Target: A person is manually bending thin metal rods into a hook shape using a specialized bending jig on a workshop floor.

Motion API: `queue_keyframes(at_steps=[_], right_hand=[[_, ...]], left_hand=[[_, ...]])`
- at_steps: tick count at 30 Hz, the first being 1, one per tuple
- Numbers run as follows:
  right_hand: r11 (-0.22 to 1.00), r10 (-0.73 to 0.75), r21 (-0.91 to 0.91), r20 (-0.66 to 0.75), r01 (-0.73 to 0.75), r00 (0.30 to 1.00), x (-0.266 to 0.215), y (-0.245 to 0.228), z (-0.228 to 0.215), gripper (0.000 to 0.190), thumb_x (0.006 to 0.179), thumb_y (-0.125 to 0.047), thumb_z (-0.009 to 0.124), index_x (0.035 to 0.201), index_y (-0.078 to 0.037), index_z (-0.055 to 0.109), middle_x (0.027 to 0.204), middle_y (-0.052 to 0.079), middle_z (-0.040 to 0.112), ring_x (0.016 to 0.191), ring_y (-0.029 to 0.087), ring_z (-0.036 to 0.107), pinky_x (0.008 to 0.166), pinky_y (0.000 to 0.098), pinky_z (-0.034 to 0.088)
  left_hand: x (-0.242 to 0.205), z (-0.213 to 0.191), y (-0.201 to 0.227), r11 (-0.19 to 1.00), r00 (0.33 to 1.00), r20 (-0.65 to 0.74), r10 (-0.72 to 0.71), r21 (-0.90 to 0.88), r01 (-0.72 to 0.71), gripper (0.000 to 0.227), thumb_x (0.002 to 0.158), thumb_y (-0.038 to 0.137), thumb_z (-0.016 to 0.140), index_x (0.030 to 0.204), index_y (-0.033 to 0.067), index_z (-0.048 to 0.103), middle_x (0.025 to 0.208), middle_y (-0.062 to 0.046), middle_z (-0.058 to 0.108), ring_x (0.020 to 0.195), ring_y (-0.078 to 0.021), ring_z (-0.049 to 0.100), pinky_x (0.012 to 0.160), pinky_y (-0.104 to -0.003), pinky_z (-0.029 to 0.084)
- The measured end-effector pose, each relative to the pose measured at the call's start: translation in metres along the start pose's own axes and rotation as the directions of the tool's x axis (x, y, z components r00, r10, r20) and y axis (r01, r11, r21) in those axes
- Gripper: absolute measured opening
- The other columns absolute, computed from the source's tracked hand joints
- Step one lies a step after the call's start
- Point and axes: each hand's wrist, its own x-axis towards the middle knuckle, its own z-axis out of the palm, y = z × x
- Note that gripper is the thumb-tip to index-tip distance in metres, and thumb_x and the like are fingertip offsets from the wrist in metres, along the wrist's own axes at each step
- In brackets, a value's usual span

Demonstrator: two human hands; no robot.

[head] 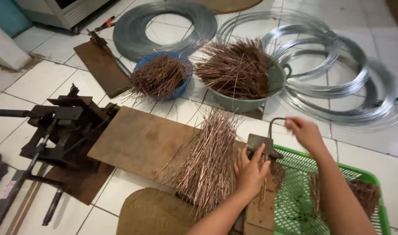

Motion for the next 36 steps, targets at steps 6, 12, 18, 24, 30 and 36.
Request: queue_keyframes(at_steps=[6, 12, 18, 24, 30, 36], right_hand=[[0.886, 0.358, -0.395, 0.247, -0.244, 0.900, -0.180, -0.110, -0.009, 0.048, 0.101, -0.052, 0.045, 0.102, -0.023, 0.083, 0.099, 0.004, 0.082, 0.091, 0.021, 0.075, 0.081, 0.0350, 0.054], [0.924, -0.043, -0.375, 0.096, 0.076, 0.994, -0.225, -0.059, 0.066, 0.067, 0.097, -0.041, 0.053, 0.155, -0.017, 0.031, 0.108, 0.009, 0.055, 0.078, 0.036, 0.065, 0.054, 0.0497, 0.053], [0.874, 0.311, 0.337, 0.167, -0.351, 0.936, -0.225, -0.052, 0.036, 0.028, 0.101, -0.015, 0.053, 0.127, -0.006, 0.062, 0.081, 0.010, 0.076, 0.058, 0.020, 0.060, 0.053, 0.0339, 0.048], [0.430, 0.302, 0.804, 0.300, -0.411, 0.905, -0.222, -0.020, 0.038, 0.021, 0.098, -0.002, 0.063, 0.109, 0.013, 0.072, 0.074, 0.015, 0.065, 0.057, 0.021, 0.054, 0.051, 0.0301, 0.042], [0.540, 0.226, 0.774, 0.244, -0.330, 0.943, -0.173, -0.013, 0.064, 0.032, 0.098, -0.011, 0.061, 0.120, 0.012, 0.067, 0.078, 0.018, 0.073, 0.061, 0.023, 0.072, 0.053, 0.0310, 0.058], [0.640, 0.209, 0.727, 0.148, -0.249, 0.967, -0.117, -0.023, 0.074, 0.033, 0.101, -0.016, 0.057, 0.124, 0.006, 0.065, 0.064, 0.024, 0.069, 0.048, 0.028, 0.071, 0.043, 0.0316, 0.055]], left_hand=[[0.002, 0.005, -0.006, 0.995, 0.995, -0.006, 0.095, 0.037, -0.095, 0.067, 0.090, 0.068, 0.030, 0.149, 0.0383, 0.044, 0.165, -0.019, 0.013, 0.153, -0.0408, -0.005, 0.114, -0.063, 0.002], [-0.017, -0.015, 0.021, 0.999, 0.995, 0.099, -0.015, 0.043, 0.011, 0.052, 0.096, 0.055, 0.044, 0.145, 0.0383, 0.042, 0.165, -0.024, 0.002, 0.152, -0.0395, -0.010, 0.119, -0.061, 0.002], [-0.015, -0.013, 0.015, 0.989, 0.993, 0.115, 0.029, 0.142, -0.045, 0.082, 0.084, 0.074, 0.023, 0.156, 0.0367, 0.027, 0.165, -0.024, -0.005, 0.151, -0.0379, -0.015, 0.120, -0.057, -0.006], [-0.015, -0.010, 0.015, 0.986, 0.992, 0.121, 0.028, 0.162, -0.048, 0.079, 0.085, 0.072, 0.036, 0.154, 0.0338, 0.031, 0.165, -0.026, -0.003, 0.153, -0.0397, -0.016, 0.119, -0.059, -0.005], [-0.025, -0.010, 0.012, 0.987, 0.991, 0.027, 0.128, 0.096, -0.130, 0.093, 0.095, 0.072, 0.030, 0.162, 0.0138, 0.005, 0.159, -0.035, 0.014, 0.152, -0.0485, 0.001, 0.117, -0.068, 0.009], [-0.018, -0.004, 0.007, 0.984, 0.991, -0.058, 0.122, 0.139, -0.113, 0.085, 0.102, 0.058, 0.034, 0.161, 0.0077, 0.000, 0.156, -0.032, 0.022, 0.150, -0.0490, 0.011, 0.117, -0.067, 0.014]])
